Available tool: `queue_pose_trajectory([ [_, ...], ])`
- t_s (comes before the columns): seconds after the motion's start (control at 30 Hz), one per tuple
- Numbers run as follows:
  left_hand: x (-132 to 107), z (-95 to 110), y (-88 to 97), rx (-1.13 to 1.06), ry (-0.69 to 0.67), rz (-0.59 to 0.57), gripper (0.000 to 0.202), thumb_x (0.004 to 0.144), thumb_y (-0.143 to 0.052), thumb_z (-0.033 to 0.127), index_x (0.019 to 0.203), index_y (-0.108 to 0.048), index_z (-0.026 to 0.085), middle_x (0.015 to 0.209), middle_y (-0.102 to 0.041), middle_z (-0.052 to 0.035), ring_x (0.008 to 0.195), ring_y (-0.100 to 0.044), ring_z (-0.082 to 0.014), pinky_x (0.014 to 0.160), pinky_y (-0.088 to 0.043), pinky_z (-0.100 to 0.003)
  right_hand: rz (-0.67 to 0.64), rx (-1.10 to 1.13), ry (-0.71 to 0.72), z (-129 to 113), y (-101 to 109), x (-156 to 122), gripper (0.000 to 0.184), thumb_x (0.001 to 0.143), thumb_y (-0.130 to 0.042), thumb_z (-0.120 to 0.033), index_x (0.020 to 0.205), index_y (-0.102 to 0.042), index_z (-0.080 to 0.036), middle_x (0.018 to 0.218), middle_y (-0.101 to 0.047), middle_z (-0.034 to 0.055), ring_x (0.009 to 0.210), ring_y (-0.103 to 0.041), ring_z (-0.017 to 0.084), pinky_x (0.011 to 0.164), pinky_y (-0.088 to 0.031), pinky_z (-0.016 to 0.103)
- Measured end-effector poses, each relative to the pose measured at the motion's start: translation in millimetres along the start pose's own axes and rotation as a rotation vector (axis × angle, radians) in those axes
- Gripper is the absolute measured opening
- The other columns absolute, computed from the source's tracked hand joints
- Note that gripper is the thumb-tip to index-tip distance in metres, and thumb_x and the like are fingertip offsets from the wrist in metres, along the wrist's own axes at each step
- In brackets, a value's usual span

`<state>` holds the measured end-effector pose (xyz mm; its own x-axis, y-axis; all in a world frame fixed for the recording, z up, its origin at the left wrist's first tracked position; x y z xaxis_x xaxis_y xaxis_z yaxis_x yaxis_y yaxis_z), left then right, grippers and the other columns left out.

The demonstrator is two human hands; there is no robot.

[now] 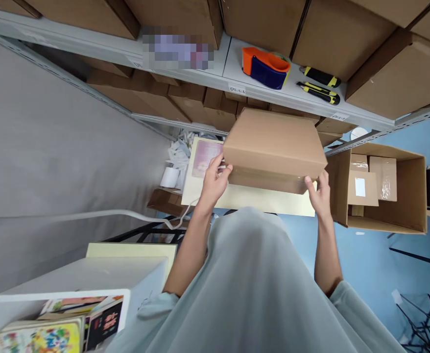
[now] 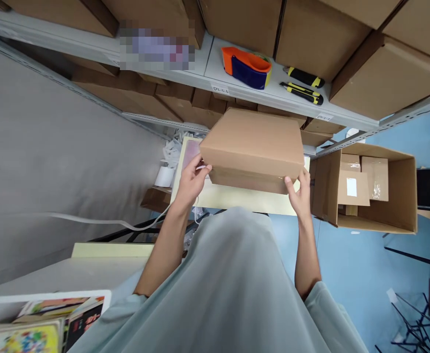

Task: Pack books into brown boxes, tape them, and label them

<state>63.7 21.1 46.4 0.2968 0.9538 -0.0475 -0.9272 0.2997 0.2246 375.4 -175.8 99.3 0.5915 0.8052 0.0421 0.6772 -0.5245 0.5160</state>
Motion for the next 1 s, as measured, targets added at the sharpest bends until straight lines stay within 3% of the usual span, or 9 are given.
queue_pose_trajectory([
  [0.13, -19.1, -64.2, 5.3, -0.055, 0.18, -0.046, 0.047, 0.089, -0.065, 0.029, 0.135, -0.074, 0.021, 0.14, -0.074, -0.011, 0.12, -0.074, -0.0273, 0.115, -0.056, -0.045, -0.087, 0.031, -0.069, 53.5, -34.1, -19.5, 0.047, 0.098, -0.069, -0.051, 0.139, -0.071, -0.028, 0.15, -0.061, 0.0128, 0.135, -0.063, 0.028, 0.108, -0.061, 0.045],
  [0.3, -55.1, -133.9, -1.2, -0.114, 0.417, -0.021, 0.047, 0.082, -0.062, 0.027, 0.127, -0.074, 0.021, 0.131, -0.078, -0.0111, 0.125, -0.072, -0.0309, 0.119, -0.052, -0.051, -0.188, 0.179, -0.276, 129.4, -74.0, -64.9, 0.056, 0.092, -0.063, -0.051, 0.14, -0.073, -0.023, 0.147, -0.069, 0.0137, 0.132, -0.067, 0.03, 0.115, -0.058, 0.049],
  [0.4, -67.3, -166.5, -6.1, -0.068, 0.545, -0.016, 0.041, 0.078, -0.062, 0.028, 0.116, -0.075, 0.021, 0.125, -0.079, -0.0106, 0.125, -0.07, -0.0307, 0.116, -0.054, -0.049, -0.264, 0.22, -0.422, 164.4, -85.7, -86.4, 0.062, 0.087, -0.061, -0.056, 0.136, -0.076, -0.022, 0.135, -0.077, 0.011, 0.123, -0.071, 0.03, 0.117, -0.055, 0.055],
  [0.5, -60.3, -184.8, -6.2, -0.043, 0.626, -0.028, 0.033, 0.079, -0.061, 0.032, 0.107, -0.075, 0.02, 0.113, -0.08, -0.0115, 0.113, -0.073, -0.03, 0.107, -0.058, -0.049, -0.277, 0.258, -0.561, 188.4, -86.4, -85.8, 0.067, 0.081, -0.065, -0.066, 0.128, -0.078, -0.021, 0.124, -0.081, 0.0107, 0.114, -0.074, 0.03, 0.112, -0.058, 0.058],
  [0.6, -30.3, -185.1, -4.8, -0.041, 0.622, -0.018, 0.037, 0.086, -0.059, 0.04, 0.112, -0.074, 0.019, 0.124, -0.079, -0.0147, 0.113, -0.073, -0.0276, 0.107, -0.057, -0.047, -0.163, 0.255, -0.603, 195.8, -81.4, -54.1, 0.071, 0.08, -0.067, -0.074, 0.124, -0.077, -0.019, 0.127, -0.079, 0.0139, 0.116, -0.075, 0.03, 0.111, -0.058, 0.057],
  [0.7, 10.5, -169.5, -11.8, -0.049, 0.565, -0.012, 0.045, 0.093, -0.055, 0.051, 0.121, -0.071, 0.019, 0.142, -0.072, -0.018, 0.124, -0.07, -0.0263, 0.11, -0.054, -0.044, -0.099, 0.293, -0.605, 184.7, -86.2, -7.9, 0.071, 0.084, -0.066, -0.078, 0.121, -0.076, -0.019, 0.138, -0.075, 0.0162, 0.122, -0.074, 0.029, 0.112, -0.058, 0.053],
  [0.8, 40.0, -144.7, -27.0, -0.065, 0.507, -0.067, 0.055, 0.095, -0.055, 0.067, 0.111, -0.073, 0.017, 0.13, -0.077, -0.0206, 0.122, -0.071, -0.0298, 0.107, -0.055, -0.045, -0.166, 0.311, -0.642, 163.3, -98.3, 25.3, 0.072, 0.09, -0.059, -0.082, 0.112, -0.078, -0.017, 0.129, -0.08, 0.0175, 0.116, -0.076, 0.031, 0.108, -0.059, 0.051],
  [0.9, 45.3, -118.3, -34.6, -0.07, 0.443, -0.122, 0.072, 0.093, -0.05, 0.084, 0.101, -0.074, 0.016, 0.116, -0.08, -0.0208, 0.114, -0.074, -0.0342, 0.104, -0.057, -0.048, -0.157, 0.281, -0.657, 141.5, -94.9, 31.9, 0.077, 0.093, -0.054, -0.085, 0.109, -0.082, -0.015, 0.12, -0.083, 0.0192, 0.111, -0.077, 0.033, 0.105, -0.061, 0.052],
  [1.0, 32.0, -94.7, -26.6, -0.1, 0.385, -0.089, 0.084, 0.092, -0.047, 0.09, 0.113, -0.075, 0.014, 0.119, -0.08, -0.021, 0.113, -0.075, -0.0337, 0.105, -0.057, -0.049, -0.088, 0.311, -0.568, 118.6, -72.6, 17.9, 0.08, 0.094, -0.054, -0.086, 0.119, -0.083, -0.016, 0.128, -0.081, 0.0187, 0.116, -0.077, 0.034, 0.106, -0.06, 0.052],
])
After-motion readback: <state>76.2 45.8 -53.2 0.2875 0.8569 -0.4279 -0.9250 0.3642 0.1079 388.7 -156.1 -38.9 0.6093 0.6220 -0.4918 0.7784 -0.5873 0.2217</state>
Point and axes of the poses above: each hand's wrist, its own x-axis towards the middle knuckle, its own y-axis out of the back of the hand, z = x × y, the point moved 5 cm from there along x, towards the middle knuckle
